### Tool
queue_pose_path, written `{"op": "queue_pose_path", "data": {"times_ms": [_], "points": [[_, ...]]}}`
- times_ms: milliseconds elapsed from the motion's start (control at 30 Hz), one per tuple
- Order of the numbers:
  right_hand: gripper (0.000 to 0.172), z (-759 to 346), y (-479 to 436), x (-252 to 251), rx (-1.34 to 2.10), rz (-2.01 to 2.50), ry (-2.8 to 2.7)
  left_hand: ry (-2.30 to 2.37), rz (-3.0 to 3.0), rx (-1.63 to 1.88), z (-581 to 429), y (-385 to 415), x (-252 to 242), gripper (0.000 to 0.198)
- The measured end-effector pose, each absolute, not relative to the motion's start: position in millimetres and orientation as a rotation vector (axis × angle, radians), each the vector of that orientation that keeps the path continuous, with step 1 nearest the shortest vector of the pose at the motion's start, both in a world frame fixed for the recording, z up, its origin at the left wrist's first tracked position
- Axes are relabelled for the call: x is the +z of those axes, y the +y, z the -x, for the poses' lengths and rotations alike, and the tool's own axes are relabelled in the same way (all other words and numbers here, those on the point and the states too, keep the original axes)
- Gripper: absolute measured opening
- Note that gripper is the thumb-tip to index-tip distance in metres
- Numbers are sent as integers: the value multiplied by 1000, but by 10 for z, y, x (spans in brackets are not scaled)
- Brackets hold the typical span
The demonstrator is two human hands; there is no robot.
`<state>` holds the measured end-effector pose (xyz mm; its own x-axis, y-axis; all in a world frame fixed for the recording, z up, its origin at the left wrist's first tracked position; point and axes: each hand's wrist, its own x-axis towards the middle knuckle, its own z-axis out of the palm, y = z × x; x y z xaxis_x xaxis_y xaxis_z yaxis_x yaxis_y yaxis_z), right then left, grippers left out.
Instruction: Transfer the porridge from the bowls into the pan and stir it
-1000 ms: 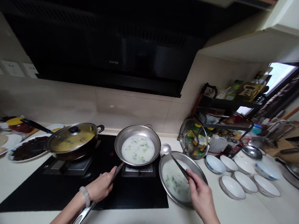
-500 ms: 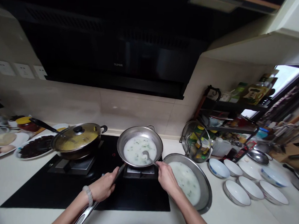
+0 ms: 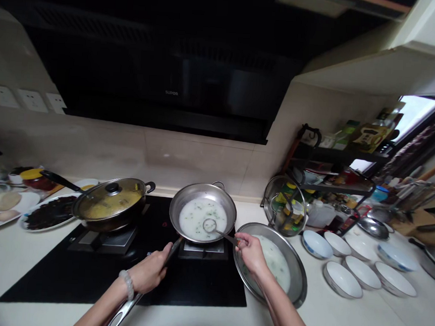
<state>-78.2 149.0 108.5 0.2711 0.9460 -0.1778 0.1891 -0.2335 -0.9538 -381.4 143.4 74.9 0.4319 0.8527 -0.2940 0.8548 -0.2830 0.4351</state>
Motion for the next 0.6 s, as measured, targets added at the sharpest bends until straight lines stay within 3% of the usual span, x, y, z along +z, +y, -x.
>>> {"op": "queue_pose_path", "data": {"times_ms": [600], "points": [[23,723,1442,1161,1135,1595,-897,1452,-2120,1,3799,1427,806,75]]}}
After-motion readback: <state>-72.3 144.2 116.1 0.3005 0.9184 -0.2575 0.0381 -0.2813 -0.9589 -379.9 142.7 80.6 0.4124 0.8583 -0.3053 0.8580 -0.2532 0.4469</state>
